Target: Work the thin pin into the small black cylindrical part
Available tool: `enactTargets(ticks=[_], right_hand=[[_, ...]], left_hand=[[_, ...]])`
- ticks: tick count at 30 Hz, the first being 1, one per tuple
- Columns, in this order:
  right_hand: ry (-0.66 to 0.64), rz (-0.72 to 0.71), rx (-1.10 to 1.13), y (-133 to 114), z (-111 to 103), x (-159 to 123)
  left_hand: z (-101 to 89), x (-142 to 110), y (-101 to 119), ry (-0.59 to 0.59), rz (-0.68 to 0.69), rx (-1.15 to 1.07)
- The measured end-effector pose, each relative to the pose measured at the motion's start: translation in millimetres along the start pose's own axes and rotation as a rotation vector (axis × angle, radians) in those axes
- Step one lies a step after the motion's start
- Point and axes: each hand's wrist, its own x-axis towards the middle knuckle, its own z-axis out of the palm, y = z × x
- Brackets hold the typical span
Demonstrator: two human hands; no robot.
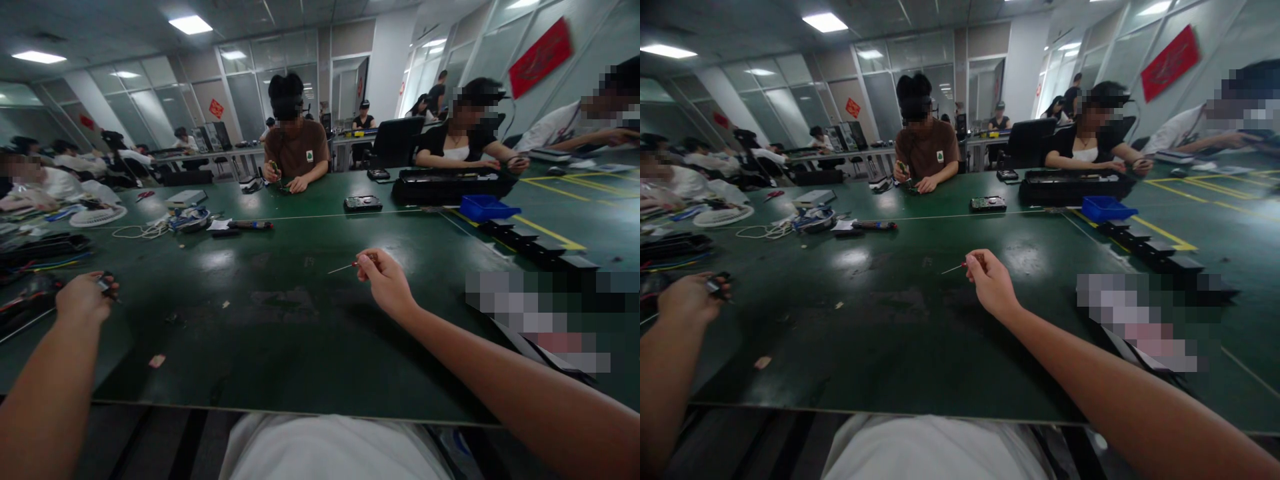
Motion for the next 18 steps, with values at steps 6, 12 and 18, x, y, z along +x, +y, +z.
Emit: enactTargets(ticks=[6,12,18], right_hand=[[-0.006,0.009,-0.014,-3,-2,-1],[-0.004,-0.008,-0.034,-4,-4,-1],[-0.012,0.006,-0.098,-15,-8,-3]], left_hand=[[54.4,-45,22,-0.3,-0.066,-0.121],[117.3,-112,28,-0.661,-0.03,-0.212],[162.8,-194,21,-1.041,0.19,-0.136]])
